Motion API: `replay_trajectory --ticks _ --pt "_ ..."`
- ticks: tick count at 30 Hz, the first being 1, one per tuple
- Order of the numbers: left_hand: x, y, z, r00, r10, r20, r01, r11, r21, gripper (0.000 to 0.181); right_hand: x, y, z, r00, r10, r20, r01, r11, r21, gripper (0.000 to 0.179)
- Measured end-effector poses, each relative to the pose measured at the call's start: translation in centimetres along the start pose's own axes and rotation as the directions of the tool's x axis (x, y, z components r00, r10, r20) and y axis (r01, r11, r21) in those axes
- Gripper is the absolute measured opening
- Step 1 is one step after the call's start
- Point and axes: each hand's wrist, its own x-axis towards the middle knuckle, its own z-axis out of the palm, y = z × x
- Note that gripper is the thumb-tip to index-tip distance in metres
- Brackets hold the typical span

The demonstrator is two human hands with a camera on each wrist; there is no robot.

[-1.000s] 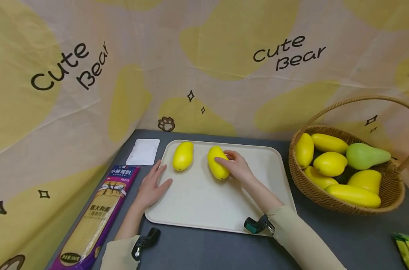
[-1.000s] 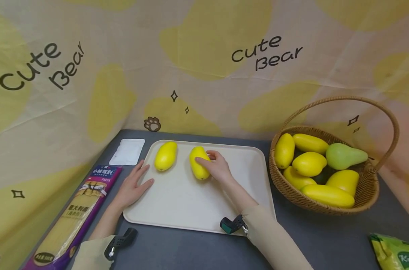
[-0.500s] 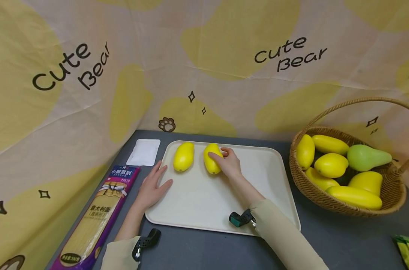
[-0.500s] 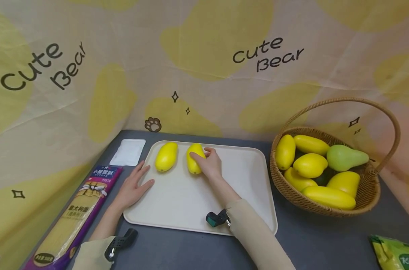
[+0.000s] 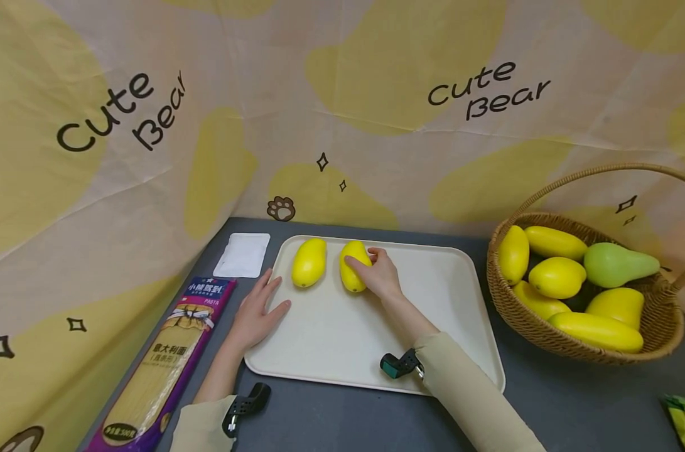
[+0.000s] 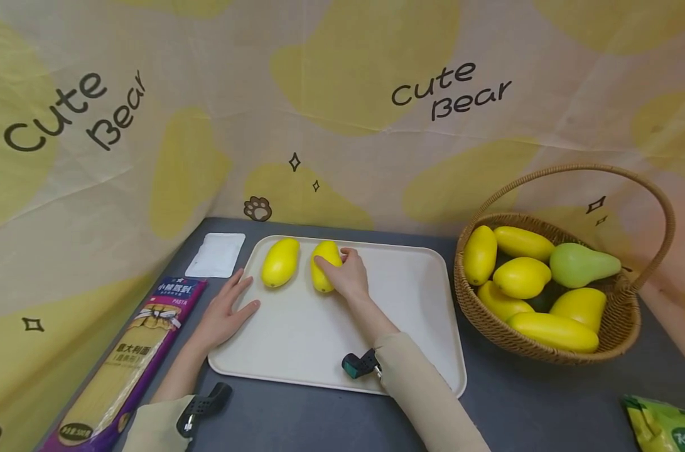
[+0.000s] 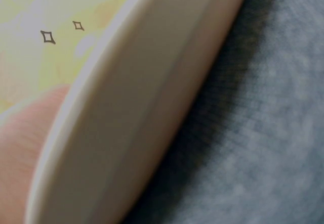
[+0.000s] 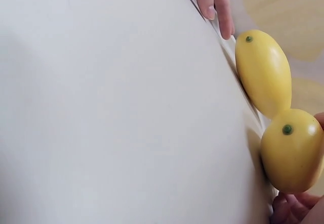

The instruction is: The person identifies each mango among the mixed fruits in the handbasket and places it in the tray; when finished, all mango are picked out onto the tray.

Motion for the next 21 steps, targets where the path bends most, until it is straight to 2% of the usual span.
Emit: replay_trajectory --ticks 9,14,21 --pt "0.0 -0.1 0.1 1.0 -0.003 -0.002 0.003 1.0 -0.001 0.065 0.0 0.0 -0.3 0.998 0.013 0.06 -0.01 0.998 -0.055 0.079" --pt "0.1 -0.2 0.2 1.0 -0.008 0.001 0.008 1.0 0.001 0.065 -0.3 -0.2 -0.8 0.994 0.049 0.1 -0.045 0.998 -0.04 0.079" --pt "0.0 -0.1 0.0 1.0 -0.003 -0.005 0.003 1.0 0.002 0.064 -0.7 -0.4 -1.6 0.989 0.064 0.135 -0.066 0.998 0.003 0.069"
